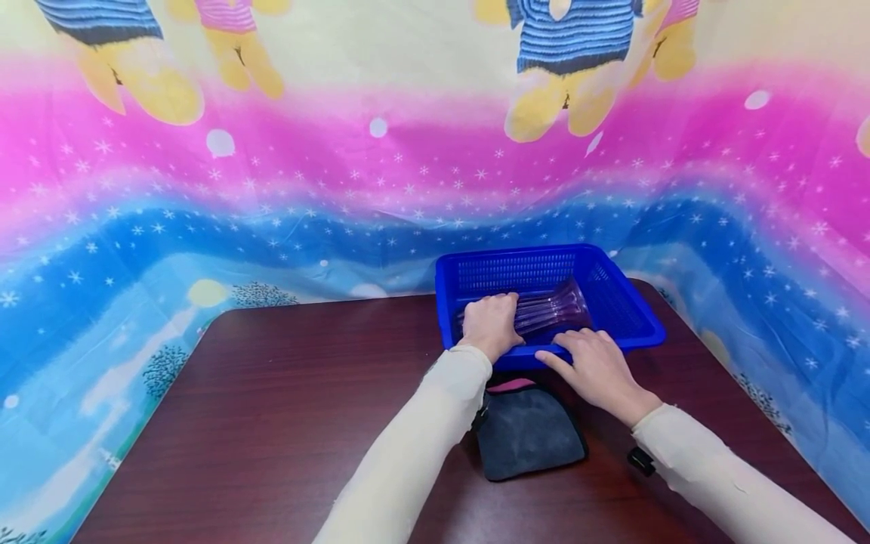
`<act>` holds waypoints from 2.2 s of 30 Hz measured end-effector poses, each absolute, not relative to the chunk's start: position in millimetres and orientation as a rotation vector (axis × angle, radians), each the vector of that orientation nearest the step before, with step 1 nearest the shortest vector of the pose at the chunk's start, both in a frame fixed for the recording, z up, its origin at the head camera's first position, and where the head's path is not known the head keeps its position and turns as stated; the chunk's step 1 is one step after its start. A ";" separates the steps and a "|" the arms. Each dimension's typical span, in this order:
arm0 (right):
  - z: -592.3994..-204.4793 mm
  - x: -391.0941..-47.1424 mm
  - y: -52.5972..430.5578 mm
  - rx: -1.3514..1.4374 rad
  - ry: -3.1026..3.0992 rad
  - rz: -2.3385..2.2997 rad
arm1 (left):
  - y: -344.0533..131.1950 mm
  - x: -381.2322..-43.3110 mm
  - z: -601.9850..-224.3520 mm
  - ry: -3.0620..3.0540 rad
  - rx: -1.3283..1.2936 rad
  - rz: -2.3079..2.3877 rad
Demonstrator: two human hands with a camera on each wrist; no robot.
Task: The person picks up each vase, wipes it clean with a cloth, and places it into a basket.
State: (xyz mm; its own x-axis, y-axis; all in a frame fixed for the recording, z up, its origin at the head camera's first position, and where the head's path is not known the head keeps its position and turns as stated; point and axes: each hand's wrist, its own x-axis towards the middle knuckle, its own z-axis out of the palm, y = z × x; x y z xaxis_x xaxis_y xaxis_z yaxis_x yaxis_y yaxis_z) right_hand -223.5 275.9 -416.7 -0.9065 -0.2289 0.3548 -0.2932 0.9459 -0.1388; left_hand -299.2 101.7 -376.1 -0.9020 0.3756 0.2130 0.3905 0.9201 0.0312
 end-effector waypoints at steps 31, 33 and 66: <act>-415.8 -221.8 274.2 0.377 -2.779 0.254 | 105.0 -299.1 -375.1 -3.008 -0.624 -0.136; -415.8 -222.0 273.9 0.377 -2.779 0.253 | 104.8 -299.1 -374.6 -3.015 -0.642 -0.124; -418.1 -219.7 274.6 0.364 -2.783 0.270 | 95.0 -301.7 -379.0 -2.978 -0.765 -0.328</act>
